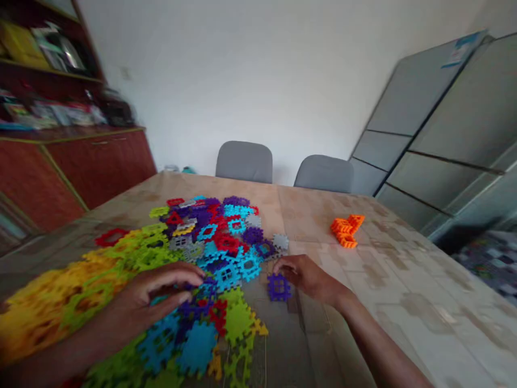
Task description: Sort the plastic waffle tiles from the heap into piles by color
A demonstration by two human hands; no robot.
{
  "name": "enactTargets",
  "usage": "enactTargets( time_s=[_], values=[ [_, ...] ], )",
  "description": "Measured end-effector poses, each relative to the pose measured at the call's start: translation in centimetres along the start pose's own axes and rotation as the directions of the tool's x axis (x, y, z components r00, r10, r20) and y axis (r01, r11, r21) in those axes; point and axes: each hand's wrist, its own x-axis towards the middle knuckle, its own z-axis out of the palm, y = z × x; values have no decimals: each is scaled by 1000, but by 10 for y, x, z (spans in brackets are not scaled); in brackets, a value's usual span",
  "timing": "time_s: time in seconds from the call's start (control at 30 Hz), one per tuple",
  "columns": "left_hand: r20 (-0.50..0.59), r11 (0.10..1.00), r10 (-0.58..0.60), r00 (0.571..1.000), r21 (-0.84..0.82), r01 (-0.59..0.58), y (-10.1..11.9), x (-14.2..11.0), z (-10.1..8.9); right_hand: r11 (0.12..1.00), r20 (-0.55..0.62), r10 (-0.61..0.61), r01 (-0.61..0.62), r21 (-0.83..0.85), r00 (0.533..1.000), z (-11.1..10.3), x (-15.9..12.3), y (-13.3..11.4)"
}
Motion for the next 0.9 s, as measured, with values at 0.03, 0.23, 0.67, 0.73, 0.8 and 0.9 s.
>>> enactTargets(
  time_s=[0.03,0.23,0.67,0.73,0.8,0.9],
  values=[
    [22,1000,28,999,-15,-28,5,6,6,1000,-34,24,-24,0,999,-1,-5,2],
    [117,995,99,988,-34,-96,21,45,51,1000,-53,-8,8,1,999,4,-25,8],
    [206,980,126,970,126,-154,1,80,120,946,-20,206,-204,-253,978,-1,-34,0],
    [232,973,144,962,146,-181,3,80,119,927,-45,274,-276,-252,961,-7,-40,3],
    [259,964,155,953,173,-204,5,81,114,920,-58,303,-308,-243,951,-14,-46,4],
    [299,947,154,942,227,-226,7,79,104,943,-41,229,-232,-240,973,-23,-49,0]
  ],
)
